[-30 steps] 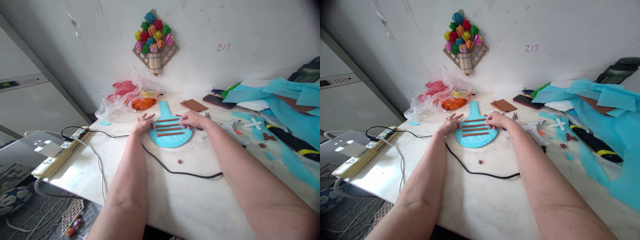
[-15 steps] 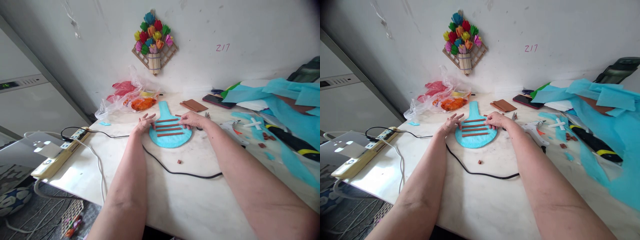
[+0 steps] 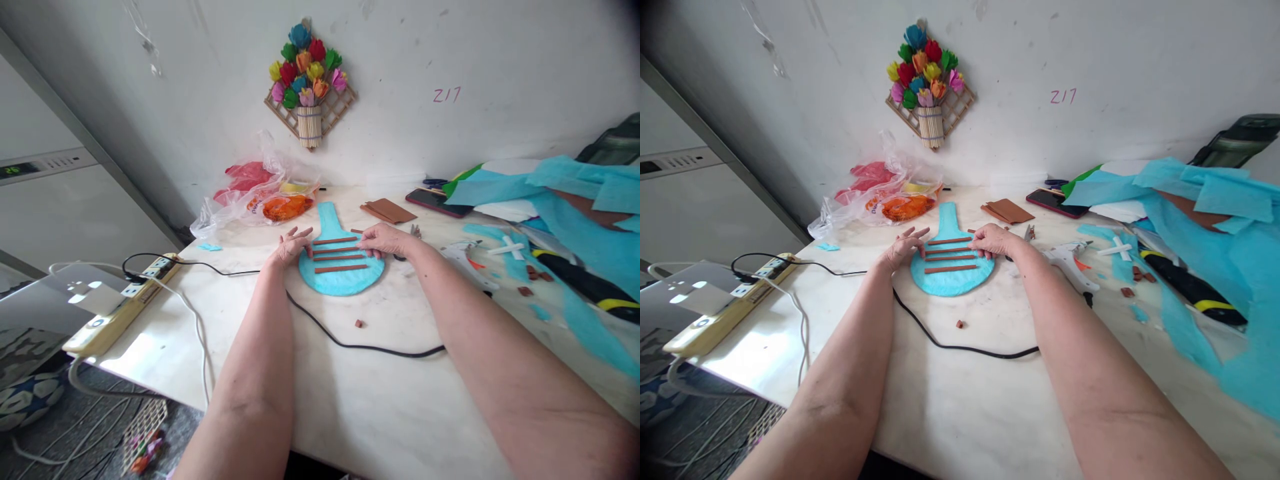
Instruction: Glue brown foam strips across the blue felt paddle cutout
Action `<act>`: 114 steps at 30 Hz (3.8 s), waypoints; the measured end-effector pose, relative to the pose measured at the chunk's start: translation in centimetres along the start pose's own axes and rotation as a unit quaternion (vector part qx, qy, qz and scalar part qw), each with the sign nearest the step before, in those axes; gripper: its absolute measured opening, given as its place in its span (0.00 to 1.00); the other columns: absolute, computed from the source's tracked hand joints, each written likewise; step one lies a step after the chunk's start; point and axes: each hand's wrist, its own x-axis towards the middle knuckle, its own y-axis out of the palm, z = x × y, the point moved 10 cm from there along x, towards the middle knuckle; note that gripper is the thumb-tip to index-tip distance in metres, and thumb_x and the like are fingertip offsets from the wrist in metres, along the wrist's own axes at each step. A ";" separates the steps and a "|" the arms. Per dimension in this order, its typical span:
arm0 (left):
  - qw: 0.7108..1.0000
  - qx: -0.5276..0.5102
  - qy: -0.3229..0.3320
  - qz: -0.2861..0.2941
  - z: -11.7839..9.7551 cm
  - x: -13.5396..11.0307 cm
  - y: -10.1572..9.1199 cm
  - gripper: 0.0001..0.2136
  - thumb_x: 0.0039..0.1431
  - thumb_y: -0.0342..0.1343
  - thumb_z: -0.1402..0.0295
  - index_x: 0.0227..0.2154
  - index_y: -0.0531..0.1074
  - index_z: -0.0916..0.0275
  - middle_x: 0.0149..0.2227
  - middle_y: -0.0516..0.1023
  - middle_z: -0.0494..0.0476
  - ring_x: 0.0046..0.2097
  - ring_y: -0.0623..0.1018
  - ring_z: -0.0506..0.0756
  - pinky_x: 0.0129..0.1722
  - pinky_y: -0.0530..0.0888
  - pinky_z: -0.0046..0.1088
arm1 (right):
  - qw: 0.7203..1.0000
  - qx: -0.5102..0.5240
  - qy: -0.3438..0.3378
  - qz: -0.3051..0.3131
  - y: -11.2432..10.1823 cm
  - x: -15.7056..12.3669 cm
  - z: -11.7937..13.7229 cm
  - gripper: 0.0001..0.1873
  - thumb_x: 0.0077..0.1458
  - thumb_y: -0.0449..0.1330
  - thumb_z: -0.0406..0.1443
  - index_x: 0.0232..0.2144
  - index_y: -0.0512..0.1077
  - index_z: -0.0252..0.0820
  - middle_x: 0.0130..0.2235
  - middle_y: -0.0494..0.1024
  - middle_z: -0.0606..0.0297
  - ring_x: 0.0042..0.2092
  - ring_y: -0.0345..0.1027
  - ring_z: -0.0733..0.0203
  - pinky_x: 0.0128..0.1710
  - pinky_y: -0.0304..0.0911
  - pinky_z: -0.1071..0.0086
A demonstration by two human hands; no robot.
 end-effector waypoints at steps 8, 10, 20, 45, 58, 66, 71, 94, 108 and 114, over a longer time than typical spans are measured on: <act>0.998 -0.049 -0.023 -0.015 0.0 0.0 -0.2 0.17 0.52 0.39 0.68 0.22 0.73 0.59 0.60 0.54 0.43 0.63 0.46 0.62 0.57 0.41 0.54 | 1.000 0.021 0.008 -0.004 0.0 0.1 -0.2 0.08 0.50 0.56 0.31 0.21 0.64 0.37 0.17 0.68 0.70 0.15 0.57 0.73 0.16 0.54 0.77; 0.998 -0.047 -0.025 -0.017 0.1 0.1 -0.2 0.16 0.52 0.40 0.68 0.21 0.73 0.58 0.60 0.55 0.43 0.63 0.46 0.62 0.56 0.42 0.55 | 0.999 0.029 0.010 -0.009 -0.1 0.2 -0.4 0.06 0.51 0.55 0.31 0.23 0.64 0.37 0.17 0.68 0.70 0.15 0.57 0.73 0.16 0.54 0.77; 0.997 -0.061 -0.029 -0.022 0.1 0.1 -0.2 0.15 0.51 0.40 0.67 0.20 0.73 0.57 0.59 0.57 0.41 0.62 0.47 0.62 0.56 0.42 0.56 | 0.999 0.037 0.019 -0.006 0.0 0.6 -1.1 0.04 0.52 0.56 0.30 0.26 0.64 0.37 0.17 0.69 0.71 0.15 0.58 0.73 0.15 0.54 0.78; 0.997 -0.002 0.044 -0.067 0.5 0.6 -0.6 0.13 0.49 0.42 0.69 0.22 0.72 0.58 0.55 0.65 0.47 0.60 0.55 0.58 0.57 0.55 0.42 | 0.998 0.044 0.028 -0.019 -0.4 0.9 -1.8 0.03 0.53 0.53 0.32 0.29 0.60 0.40 0.17 0.70 0.72 0.15 0.60 0.71 0.16 0.54 0.77; 0.979 0.117 0.045 -0.162 -0.3 -0.1 -2.7 0.11 0.51 0.45 0.75 0.29 0.72 0.57 0.39 0.77 0.52 0.60 0.57 0.54 0.60 0.43 0.41 | 0.994 0.066 0.058 -0.063 -1.0 1.1 -2.7 0.07 0.54 0.52 0.33 0.37 0.64 0.37 0.16 0.70 0.71 0.14 0.61 0.70 0.14 0.53 0.77; 0.983 0.112 0.023 -0.147 0.2 0.2 -2.5 0.13 0.52 0.43 0.75 0.28 0.73 0.57 0.39 0.77 0.51 0.60 0.58 0.54 0.60 0.44 0.41 | 0.993 0.070 0.076 -0.064 -0.9 0.9 -2.8 0.09 0.53 0.54 0.32 0.39 0.66 0.36 0.16 0.69 0.71 0.15 0.60 0.70 0.15 0.53 0.76; 0.984 0.101 0.016 -0.147 0.4 0.4 -2.5 0.13 0.51 0.44 0.76 0.28 0.74 0.57 0.40 0.77 0.53 0.59 0.58 0.55 0.59 0.44 0.42 | 0.993 0.065 0.076 -0.066 -0.9 0.9 -2.8 0.11 0.52 0.55 0.32 0.39 0.66 0.36 0.16 0.69 0.71 0.15 0.60 0.70 0.15 0.54 0.76; 0.986 0.102 0.040 -0.128 -0.4 0.5 -2.1 0.10 0.50 0.47 0.75 0.27 0.73 0.58 0.39 0.77 0.53 0.59 0.58 0.55 0.60 0.44 0.41 | 0.992 0.051 0.082 -0.076 -0.9 0.5 -2.1 0.02 0.51 0.55 0.30 0.30 0.67 0.37 0.15 0.68 0.71 0.14 0.59 0.70 0.14 0.54 0.76; 0.983 0.120 0.047 -0.129 -0.5 0.5 -2.1 0.09 0.49 0.48 0.74 0.26 0.73 0.58 0.38 0.78 0.53 0.59 0.60 0.56 0.59 0.46 0.42 | 0.993 0.043 0.079 -0.071 -0.9 0.5 -2.0 0.02 0.52 0.54 0.30 0.28 0.66 0.37 0.15 0.68 0.70 0.14 0.59 0.71 0.14 0.54 0.77; 0.981 0.104 0.067 -0.152 -0.3 0.3 -2.3 0.08 0.48 0.50 0.74 0.25 0.73 0.60 0.36 0.78 0.55 0.57 0.62 0.58 0.57 0.50 0.43 | 0.992 0.044 0.085 -0.078 -1.0 0.6 -2.1 0.02 0.51 0.53 0.28 0.28 0.66 0.36 0.14 0.69 0.70 0.14 0.60 0.70 0.14 0.56 0.76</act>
